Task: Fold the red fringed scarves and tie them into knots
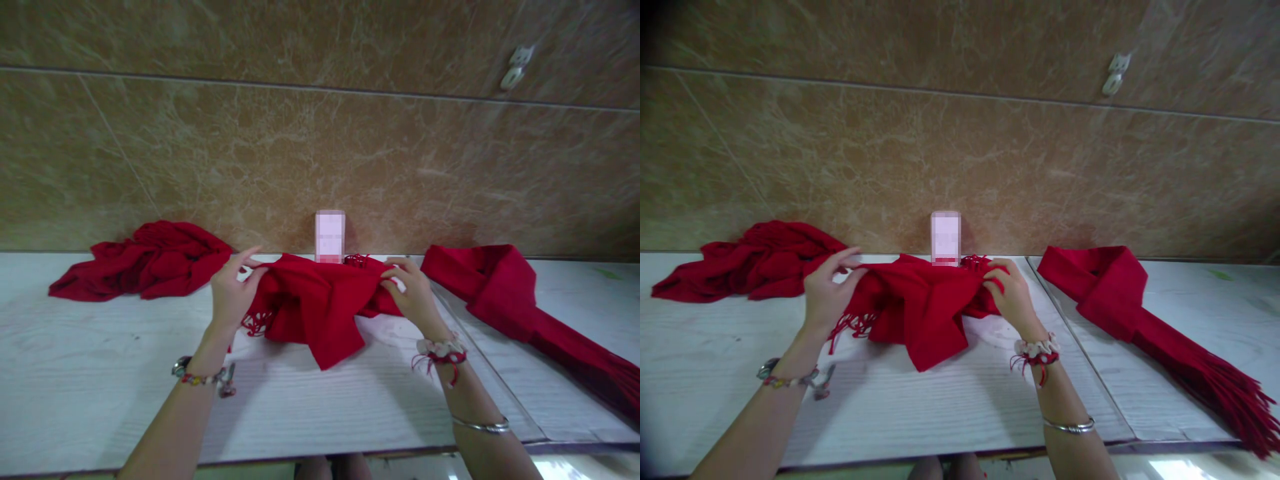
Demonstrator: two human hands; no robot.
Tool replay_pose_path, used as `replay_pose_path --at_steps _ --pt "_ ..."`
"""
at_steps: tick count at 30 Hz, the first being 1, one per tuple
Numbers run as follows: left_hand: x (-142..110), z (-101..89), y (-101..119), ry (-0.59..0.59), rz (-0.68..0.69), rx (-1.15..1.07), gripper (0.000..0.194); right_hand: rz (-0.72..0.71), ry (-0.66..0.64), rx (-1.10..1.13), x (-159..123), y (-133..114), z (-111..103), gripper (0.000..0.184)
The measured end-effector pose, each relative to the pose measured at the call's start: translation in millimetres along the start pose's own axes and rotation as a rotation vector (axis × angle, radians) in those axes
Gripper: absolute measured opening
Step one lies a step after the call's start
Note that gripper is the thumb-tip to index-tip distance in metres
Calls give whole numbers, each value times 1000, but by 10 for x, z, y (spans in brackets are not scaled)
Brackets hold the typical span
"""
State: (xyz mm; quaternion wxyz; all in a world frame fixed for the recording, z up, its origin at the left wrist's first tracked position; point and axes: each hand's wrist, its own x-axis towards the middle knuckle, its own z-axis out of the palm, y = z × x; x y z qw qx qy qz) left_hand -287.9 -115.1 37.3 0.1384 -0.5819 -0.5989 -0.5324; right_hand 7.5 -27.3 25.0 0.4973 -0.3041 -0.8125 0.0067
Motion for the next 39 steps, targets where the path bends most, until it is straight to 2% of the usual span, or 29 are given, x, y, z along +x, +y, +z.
replay_pose_path --at_steps 2,4,6,8,9,11,13,15,18,20,24,27,30,33,37,38,39 --pt "19 0 -27 112 -88 -29 24 54 168 -45 23 18 -49 13" --pt "8 50 -65 67 -140 -24 21 81 208 -60 15 50 -38 15" --pt "-29 138 -115 -129 -165 41 22 93 91 -54 -31 104 39 17" --pt "-77 229 -162 -363 -168 137 30 114 -106 -72 -97 169 147 16" --pt "-97 263 -175 -438 -155 178 35 124 -192 -88 -127 195 195 17" --pt "-117 289 -159 -445 -83 212 44 124 -273 -102 -155 212 240 23" --pt "-112 252 -80 -350 49 157 49 83 -239 -75 -130 171 201 30" --pt "-100 178 41 -343 210 37 45 26 -187 -16 -73 82 106 31" --pt "-113 94 211 -543 419 -94 38 -34 -255 82 -14 -76 -2 21" --pt "-146 96 271 -668 501 -76 46 -61 -363 111 -22 -150 7 19" --pt "-212 188 257 -734 535 54 53 -94 -458 70 -84 -193 140 10" --pt "-228 242 210 -692 525 55 48 -104 -446 73 -99 -181 204 6" --pt "-207 222 190 -568 496 -23 39 -86 -327 91 -75 -178 186 13" --pt "-145 125 181 -313 364 -85 29 -27 -112 84 -30 -168 82 16" --pt "-36 12 106 130 36 -171 24 94 256 6 20 -61 -85 13" --pt "-19 13 71 184 -38 -189 24 115 305 -15 21 -16 -95 13" --pt "-9 28 31 181 -99 -193 24 126 310 -31 15 33 -83 13"
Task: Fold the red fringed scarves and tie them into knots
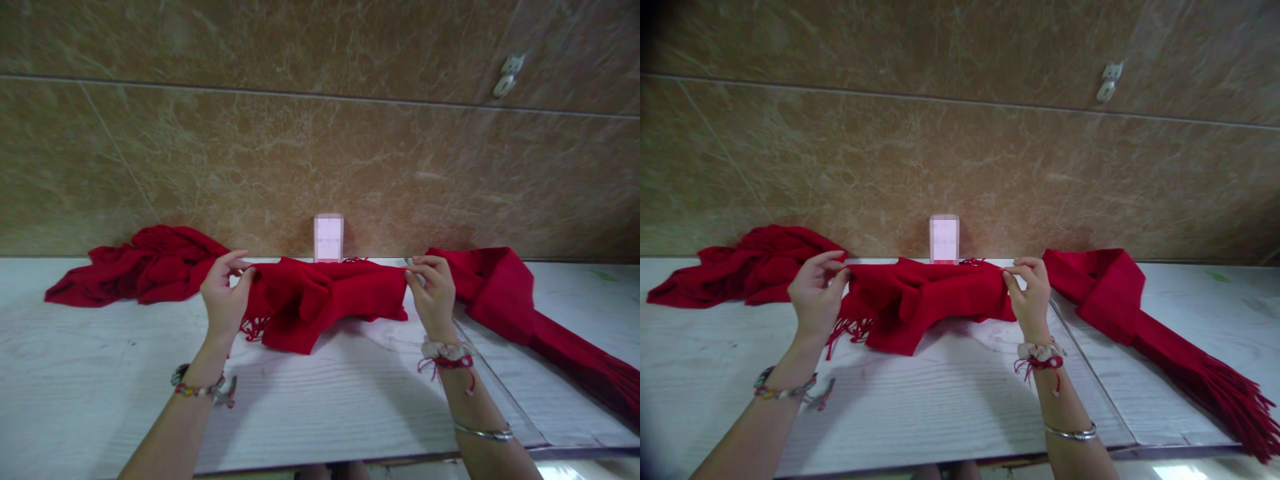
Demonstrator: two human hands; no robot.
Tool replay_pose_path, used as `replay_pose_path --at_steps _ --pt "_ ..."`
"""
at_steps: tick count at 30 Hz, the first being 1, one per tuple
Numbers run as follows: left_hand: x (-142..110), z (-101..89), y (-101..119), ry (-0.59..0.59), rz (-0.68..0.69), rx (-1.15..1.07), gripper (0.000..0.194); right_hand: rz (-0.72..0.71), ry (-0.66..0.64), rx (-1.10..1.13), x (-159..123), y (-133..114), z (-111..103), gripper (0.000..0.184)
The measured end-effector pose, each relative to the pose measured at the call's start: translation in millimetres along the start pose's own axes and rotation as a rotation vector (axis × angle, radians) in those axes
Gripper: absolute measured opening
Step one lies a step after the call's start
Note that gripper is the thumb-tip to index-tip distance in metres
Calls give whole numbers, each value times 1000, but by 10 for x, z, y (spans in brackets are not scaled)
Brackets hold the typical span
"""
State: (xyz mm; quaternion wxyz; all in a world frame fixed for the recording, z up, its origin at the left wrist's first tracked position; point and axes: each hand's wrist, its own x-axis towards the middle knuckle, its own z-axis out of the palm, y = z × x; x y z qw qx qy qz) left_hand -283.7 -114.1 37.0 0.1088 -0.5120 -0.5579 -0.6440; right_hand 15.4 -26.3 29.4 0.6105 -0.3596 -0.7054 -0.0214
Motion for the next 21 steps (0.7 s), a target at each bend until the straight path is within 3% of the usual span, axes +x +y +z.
replay_pose_path --at_steps 1,5,6,8,11,13,17,21 --pt "1 19 -49 -60 -51 24 24 4 -39 -17 -19 50 31 13" --pt "-56 114 -246 -582 -172 276 34 24 -409 -107 -192 217 246 13" --pt "-66 124 -272 -654 -179 335 40 33 -480 -124 -230 237 287 14" --pt "-61 114 -268 -644 -149 384 47 33 -543 -125 -260 239 316 17" --pt "-14 44 -134 -529 -13 261 48 -36 -480 -30 -195 129 235 25" --pt "-1 1 -11 -632 94 131 42 -102 -486 71 -133 0 155 24" --pt "-79 26 122 -975 253 102 50 -210 -674 180 -128 -222 117 17" --pt "-176 127 91 -1013 324 203 55 -261 -707 136 -219 -273 216 9"
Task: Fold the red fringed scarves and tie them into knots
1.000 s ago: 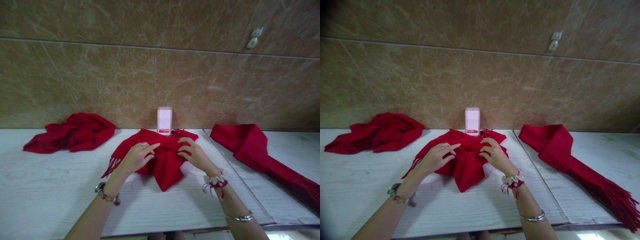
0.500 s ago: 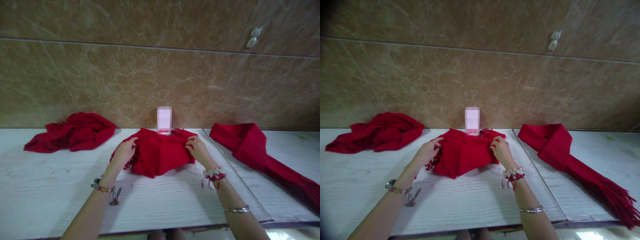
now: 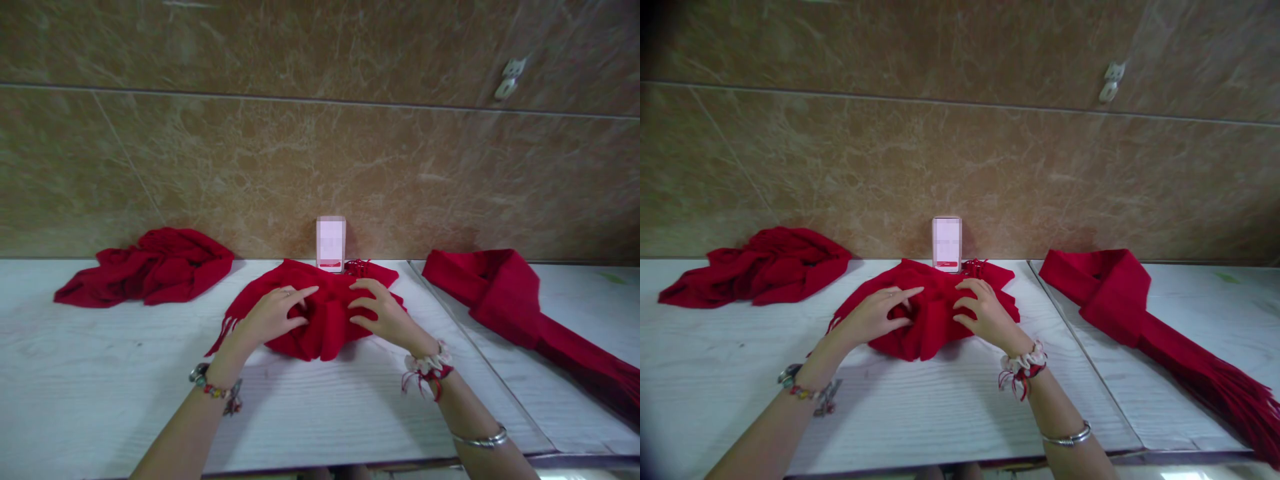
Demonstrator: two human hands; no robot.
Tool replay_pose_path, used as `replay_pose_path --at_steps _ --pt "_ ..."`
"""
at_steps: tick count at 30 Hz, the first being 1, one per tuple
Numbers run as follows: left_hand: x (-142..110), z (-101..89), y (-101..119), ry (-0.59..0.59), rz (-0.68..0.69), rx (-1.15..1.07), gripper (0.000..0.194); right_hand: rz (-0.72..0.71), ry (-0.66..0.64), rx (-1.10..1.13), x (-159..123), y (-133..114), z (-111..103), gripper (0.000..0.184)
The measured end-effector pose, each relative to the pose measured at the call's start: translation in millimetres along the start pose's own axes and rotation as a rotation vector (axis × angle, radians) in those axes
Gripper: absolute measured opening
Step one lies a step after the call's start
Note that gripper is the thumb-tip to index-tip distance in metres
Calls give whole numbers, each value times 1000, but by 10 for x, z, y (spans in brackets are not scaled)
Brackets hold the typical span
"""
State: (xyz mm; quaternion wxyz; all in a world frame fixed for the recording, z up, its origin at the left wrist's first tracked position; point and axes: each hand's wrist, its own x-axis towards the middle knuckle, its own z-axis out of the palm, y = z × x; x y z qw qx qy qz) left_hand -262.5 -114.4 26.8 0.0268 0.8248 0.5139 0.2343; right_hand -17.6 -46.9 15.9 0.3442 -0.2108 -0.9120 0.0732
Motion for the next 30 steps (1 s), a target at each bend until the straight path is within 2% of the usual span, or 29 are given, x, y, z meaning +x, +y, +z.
replay_pose_path --at_steps 2,5,7,9,13,15,17,19,22,23,24,25,26,29,30 --pt "9 34 -8 15 -10 55 57 -3 -7 -16 1 2 39 7" --pt "14 48 4 49 -64 136 72 -12 -41 -27 6 -11 49 17" --pt "19 70 23 53 -80 160 79 -18 -50 -41 12 -26 51 13" --pt "30 118 43 50 -63 162 76 -16 -28 -54 19 -34 68 4" --pt "57 224 67 89 -17 139 64 16 61 -38 26 -13 126 13" --pt "58 218 69 142 -8 116 60 37 125 -20 24 18 122 14" --pt "43 147 57 268 -29 76 53 72 218 -19 17 60 60 15" --pt "15 24 21 494 -101 34 44 125 366 -57 5 112 -63 14" --pt "-32 -157 -87 907 -275 -28 39 209 647 -146 -18 202 -270 11" --pt "-43 -188 -135 999 -329 -54 41 230 710 -167 -27 235 -309 10" --pt "-48 -196 -187 1038 -375 -78 42 244 734 -178 -36 269 -322 9" --pt "-50 -181 -238 1011 -414 -96 43 255 713 -181 -48 306 -304 10" --pt "-47 -144 -288 916 -451 -105 43 266 644 -178 -61 345 -257 11" --pt "-29 21 -402 447 -550 -68 44 329 290 -164 -110 459 -19 15" --pt "-23 65 -419 344 -570 -33 46 353 191 -162 -125 487 54 18"
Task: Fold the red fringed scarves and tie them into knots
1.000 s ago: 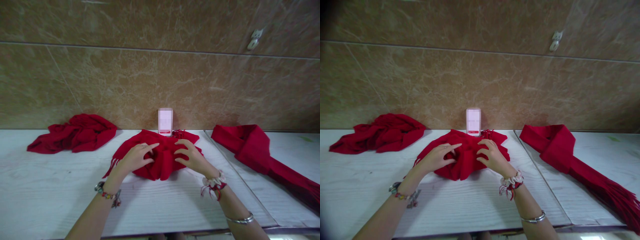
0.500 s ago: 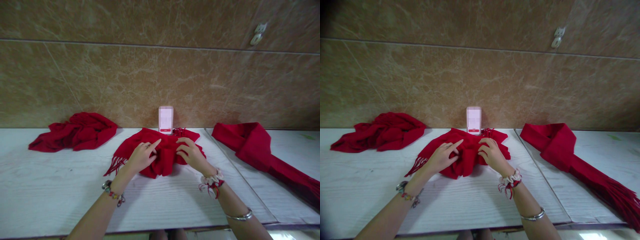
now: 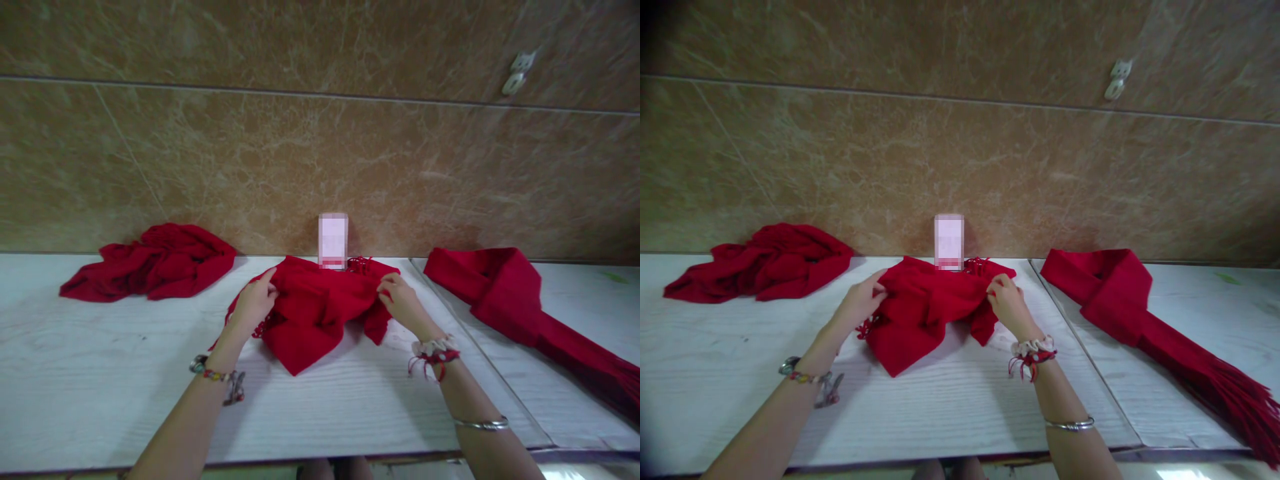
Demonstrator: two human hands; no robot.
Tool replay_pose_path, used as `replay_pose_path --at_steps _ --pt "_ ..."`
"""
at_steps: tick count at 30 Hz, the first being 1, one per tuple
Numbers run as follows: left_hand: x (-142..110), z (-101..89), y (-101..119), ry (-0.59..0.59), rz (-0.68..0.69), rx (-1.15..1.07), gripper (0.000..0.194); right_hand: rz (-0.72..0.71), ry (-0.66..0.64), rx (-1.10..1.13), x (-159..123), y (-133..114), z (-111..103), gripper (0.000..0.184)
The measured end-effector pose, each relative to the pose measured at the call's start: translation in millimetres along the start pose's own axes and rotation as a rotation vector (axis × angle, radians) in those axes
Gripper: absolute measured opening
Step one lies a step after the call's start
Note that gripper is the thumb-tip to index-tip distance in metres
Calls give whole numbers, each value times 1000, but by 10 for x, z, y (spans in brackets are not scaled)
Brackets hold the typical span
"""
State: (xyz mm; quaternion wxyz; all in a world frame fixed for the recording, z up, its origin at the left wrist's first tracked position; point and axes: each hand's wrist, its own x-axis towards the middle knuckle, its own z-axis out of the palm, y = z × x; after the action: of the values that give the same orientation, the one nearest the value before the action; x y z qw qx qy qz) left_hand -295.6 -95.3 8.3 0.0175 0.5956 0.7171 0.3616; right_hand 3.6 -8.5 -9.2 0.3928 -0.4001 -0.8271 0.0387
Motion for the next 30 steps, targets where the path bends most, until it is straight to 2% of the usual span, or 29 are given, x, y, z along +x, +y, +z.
replay_pose_path --at_steps 1,2,4,5,6,8,10,11,14,17,19,21,24,25,26,27,28,30 --pt "-2 27 -4 -23 1 51 48 8 -61 -10 -14 13 53 21" --pt "-6 33 7 9 21 81 50 4 -79 -9 -20 14 78 25" --pt "-23 -13 66 119 124 60 52 -53 -28 25 -11 -31 42 35" --pt "-38 -54 110 127 203 15 52 -96 12 53 0 -78 -9 37" --pt "-57 -96 157 89 294 -36 51 -139 45 83 11 -138 -71 36" --pt "-103 -160 248 -92 467 -98 52 -206 59 140 21 -280 -181 29" --pt "-146 -169 315 -278 569 -69 60 -267 -2 176 10 -412 -222 19" --pt "-161 -153 336 -334 588 -36 64 -304 -44 184 -2 -464 -208 17" --pt "-178 -70 355 -367 598 30 64 -396 -107 184 -37 -547 -78 11" --pt "-170 -27 341 -265 620 -18 55 -393 -51 207 -48 -553 30 9" --pt "-158 -62 325 -104 606 -92 46 -355 35 228 -32 -530 5 10" --pt "-133 -148 295 118 526 -180 38 -292 169 221 0 -481 -106 9" --pt "-63 -297 201 503 300 -368 34 -158 449 170 59 -355 -329 10" --pt "-34 -326 158 596 223 -434 36 -119 524 150 74 -303 -381 10" --pt "-6 -334 112 636 155 -483 38 -90 568 131 85 -249 -407 10" --pt "18 -321 66 607 103 -498 40 -71 570 114 89 -196 -402 9" --pt "36 -286 24 517 63 -472 41 -63 525 97 87 -146 -364 10" --pt "51 -174 -39 261 10 -312 42 -55 325 53 63 -61 -215 12"
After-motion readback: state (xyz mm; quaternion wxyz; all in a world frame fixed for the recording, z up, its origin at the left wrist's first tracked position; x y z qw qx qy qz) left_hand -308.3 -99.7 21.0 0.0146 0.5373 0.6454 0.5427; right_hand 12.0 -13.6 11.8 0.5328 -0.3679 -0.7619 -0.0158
